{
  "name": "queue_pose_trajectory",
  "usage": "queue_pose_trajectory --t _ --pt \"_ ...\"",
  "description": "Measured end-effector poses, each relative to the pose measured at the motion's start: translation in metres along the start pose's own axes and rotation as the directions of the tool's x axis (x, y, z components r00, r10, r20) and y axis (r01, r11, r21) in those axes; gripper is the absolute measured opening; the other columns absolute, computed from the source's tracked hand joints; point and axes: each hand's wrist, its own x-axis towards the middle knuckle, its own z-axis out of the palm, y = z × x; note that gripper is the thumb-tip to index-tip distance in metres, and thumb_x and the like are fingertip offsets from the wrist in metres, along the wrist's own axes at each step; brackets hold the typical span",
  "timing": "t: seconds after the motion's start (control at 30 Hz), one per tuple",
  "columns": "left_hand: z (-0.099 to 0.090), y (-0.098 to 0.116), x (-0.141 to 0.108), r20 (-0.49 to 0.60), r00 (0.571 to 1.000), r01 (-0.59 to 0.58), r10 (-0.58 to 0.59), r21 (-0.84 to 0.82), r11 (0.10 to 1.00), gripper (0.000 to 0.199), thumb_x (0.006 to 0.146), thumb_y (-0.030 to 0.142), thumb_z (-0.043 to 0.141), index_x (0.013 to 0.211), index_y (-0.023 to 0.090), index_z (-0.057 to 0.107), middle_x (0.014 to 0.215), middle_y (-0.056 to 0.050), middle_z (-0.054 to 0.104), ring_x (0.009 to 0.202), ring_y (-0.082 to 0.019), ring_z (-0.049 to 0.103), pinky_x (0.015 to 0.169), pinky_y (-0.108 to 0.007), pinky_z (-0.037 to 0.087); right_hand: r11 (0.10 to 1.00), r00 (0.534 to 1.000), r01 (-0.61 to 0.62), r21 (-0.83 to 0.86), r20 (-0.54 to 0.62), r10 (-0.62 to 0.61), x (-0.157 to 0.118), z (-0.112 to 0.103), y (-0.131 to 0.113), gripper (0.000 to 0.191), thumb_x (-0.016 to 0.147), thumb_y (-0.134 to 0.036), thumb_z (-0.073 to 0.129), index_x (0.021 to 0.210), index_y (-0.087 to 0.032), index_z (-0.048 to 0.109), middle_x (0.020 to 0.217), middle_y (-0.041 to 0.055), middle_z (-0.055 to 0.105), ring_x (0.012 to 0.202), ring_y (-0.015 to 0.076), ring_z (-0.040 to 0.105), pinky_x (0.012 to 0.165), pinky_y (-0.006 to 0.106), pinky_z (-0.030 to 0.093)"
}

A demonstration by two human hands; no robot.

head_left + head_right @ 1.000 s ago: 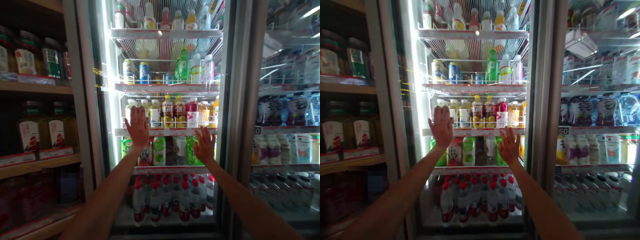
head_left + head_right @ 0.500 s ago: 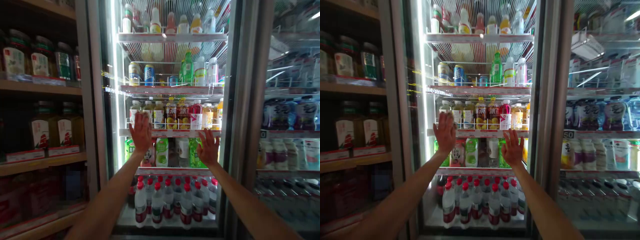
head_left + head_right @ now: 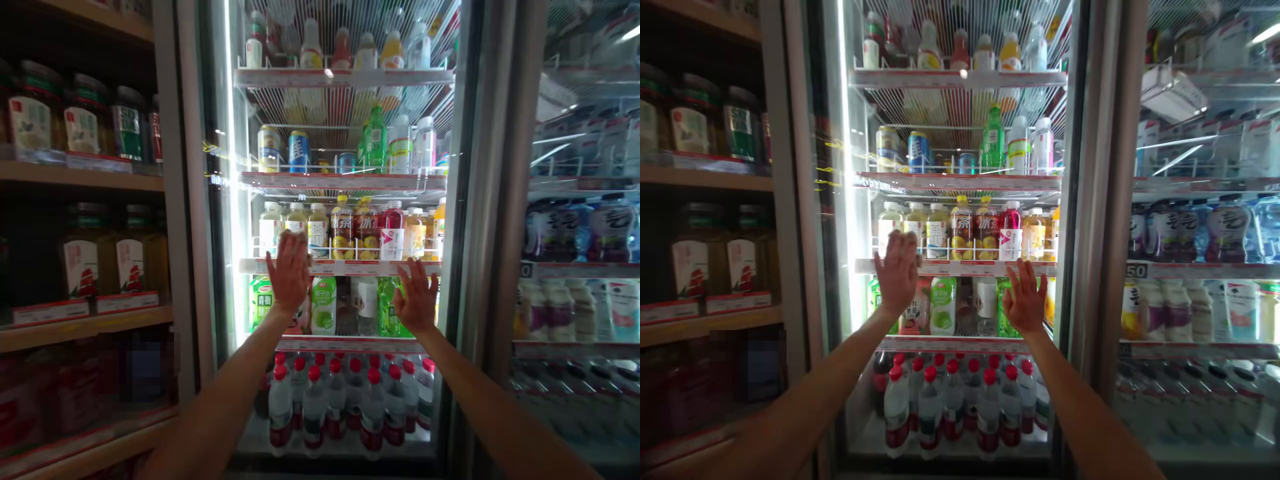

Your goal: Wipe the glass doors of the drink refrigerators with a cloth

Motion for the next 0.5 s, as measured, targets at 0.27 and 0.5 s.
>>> queue_pose_trajectory --t 0.27,0.5 --pt "-0.006 -0.021 0.0 0.023 0.999 -0.034 0.033 0.025 0.999 0.042 0.09 0.027 0.038 0.132 0.025 0.043 0.143 -0.008 0.036 0.135 -0.017 0.028 0.113 -0.043 0.003 1.0 1.0 0.024 -0.013 -0.019 -0.024 0.001 0.0 0.001 0.056 0.084 -0.026 0.041 0.139 -0.022 0.03 0.141 0.0113 0.04 0.135 0.0237 0.028 0.109 0.047 0.017" --pt "0.004 -0.001 0.005 0.004 0.999 0.036 -0.036 -0.018 0.999 0.042 0.09 0.026 0.036 0.132 0.022 0.043 0.142 -0.01 0.037 0.136 -0.019 0.024 0.113 -0.043 0.006 1.0 1.0 0.003 0.001 -0.012 -0.003 0.0 0.0 0.0 0.059 0.083 -0.025 0.042 0.14 -0.023 0.028 0.144 0.0092 0.036 0.135 0.0236 0.028 0.109 0.047 0.016"
